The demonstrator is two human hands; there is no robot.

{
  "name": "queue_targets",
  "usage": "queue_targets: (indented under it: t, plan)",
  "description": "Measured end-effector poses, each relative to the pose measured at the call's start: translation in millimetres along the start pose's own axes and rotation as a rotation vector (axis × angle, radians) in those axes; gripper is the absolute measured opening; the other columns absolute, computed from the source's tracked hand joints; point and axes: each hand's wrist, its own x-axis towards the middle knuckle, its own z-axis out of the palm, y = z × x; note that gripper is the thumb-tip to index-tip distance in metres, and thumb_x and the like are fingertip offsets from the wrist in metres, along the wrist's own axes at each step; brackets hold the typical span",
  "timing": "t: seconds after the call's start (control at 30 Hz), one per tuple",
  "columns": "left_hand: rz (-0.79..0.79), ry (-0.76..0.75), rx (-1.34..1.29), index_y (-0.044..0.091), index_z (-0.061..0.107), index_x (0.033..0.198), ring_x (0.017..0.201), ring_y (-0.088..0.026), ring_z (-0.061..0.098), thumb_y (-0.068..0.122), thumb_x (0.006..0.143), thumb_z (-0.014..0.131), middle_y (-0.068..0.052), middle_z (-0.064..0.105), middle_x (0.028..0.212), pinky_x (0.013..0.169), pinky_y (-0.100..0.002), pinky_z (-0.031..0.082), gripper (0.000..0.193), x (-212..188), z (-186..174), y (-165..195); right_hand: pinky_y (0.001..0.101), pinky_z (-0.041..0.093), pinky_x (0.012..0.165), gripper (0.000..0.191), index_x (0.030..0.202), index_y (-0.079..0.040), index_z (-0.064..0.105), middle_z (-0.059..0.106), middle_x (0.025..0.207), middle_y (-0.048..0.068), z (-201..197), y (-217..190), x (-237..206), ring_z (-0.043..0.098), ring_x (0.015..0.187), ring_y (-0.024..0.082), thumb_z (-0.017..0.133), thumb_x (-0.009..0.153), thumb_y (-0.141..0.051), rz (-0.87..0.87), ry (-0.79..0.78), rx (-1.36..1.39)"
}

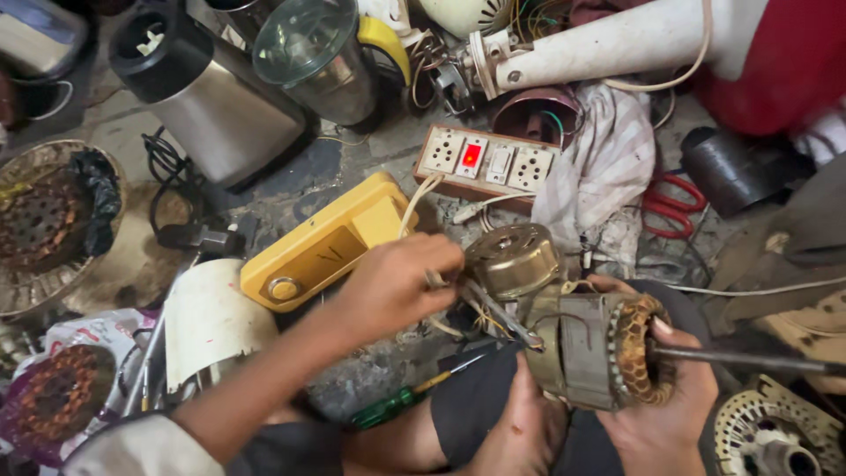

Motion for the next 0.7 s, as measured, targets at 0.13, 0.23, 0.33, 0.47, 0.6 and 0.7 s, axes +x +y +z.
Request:
queue_targets:
  t: [0.13, 0.23, 0.33, 0.47, 0.6, 0.7]
  plan:
    - [0.140, 0.189, 0.198, 0.009, 0.058, 0.097, 0.095, -0.031, 0.060, 0.010, 0.084, 0.072, -0.009, 0.058, 0.091, 0.080, -0.043, 0.051, 0.019, -20, 33, 16, 0.0509, 0.047, 0.105, 0.070, 0.147, 0.009, 0.047, 0.062, 0.131, 0.026, -6, -2, -19, 0.062, 0.119, 0.038, 0.052, 0.092, -0.035, 0.013, 0.075, -0.047]
    - [0.122, 0.275, 0.205, 0.008, 0.063, 0.103, 0.099, -0.031, 0.060, 0.010, 0.084, 0.070, -0.008, 0.062, 0.094, 0.082, -0.044, 0.050, 0.020, -29, 55, 25, 0.0519, 0.048, 0.102, 0.068, 0.148, 0.006, 0.049, 0.064, 0.130, 0.026, -12, 1, -34, 0.063, 0.117, 0.039, 0.053, 0.092, -0.033, 0.033, 0.043, 0.000]
    - [0.073, 0.524, 0.264, 0.009, 0.064, 0.105, 0.105, -0.026, 0.062, 0.012, 0.083, 0.070, -0.004, 0.068, 0.104, 0.092, -0.046, 0.049, 0.023, -32, 73, 34, 0.0514, 0.049, 0.099, 0.066, 0.145, 0.003, 0.049, 0.064, 0.129, 0.025, -16, 6, -35, 0.063, 0.116, 0.038, 0.054, 0.090, -0.033, 0.038, 0.027, -0.002]
    - [-0.093, 0.401, 0.153, 0.008, 0.069, 0.106, 0.105, -0.033, 0.061, 0.007, 0.079, 0.068, -0.007, 0.071, 0.107, 0.090, -0.045, 0.049, 0.027, -32, 85, 28, 0.0481, 0.051, 0.099, 0.066, 0.137, 0.004, 0.053, 0.066, 0.124, 0.022, -17, 15, -32, 0.065, 0.114, 0.035, 0.056, 0.083, -0.033, -0.035, 0.064, -0.091]
    - [-0.011, 0.297, 0.055, 0.003, 0.067, 0.109, 0.114, -0.039, 0.059, -0.003, 0.077, 0.062, -0.016, 0.068, 0.108, 0.097, -0.048, 0.048, 0.033, -33, 92, 5, 0.0422, 0.051, 0.099, 0.067, 0.132, 0.006, 0.057, 0.064, 0.124, 0.019, -19, 24, -22, 0.065, 0.114, 0.030, 0.062, 0.079, -0.035, -0.184, -0.024, -0.167]
    - [0.000, 0.105, 0.131, 0.007, 0.060, 0.119, 0.115, -0.041, 0.058, 0.001, 0.069, 0.064, -0.016, 0.065, 0.110, 0.093, -0.049, 0.047, 0.050, -19, 102, -23, 0.0425, 0.051, 0.099, 0.065, 0.132, 0.006, 0.058, 0.064, 0.123, 0.019, -20, 28, -7, 0.065, 0.114, 0.030, 0.062, 0.081, -0.035, -0.201, -0.077, -0.175]
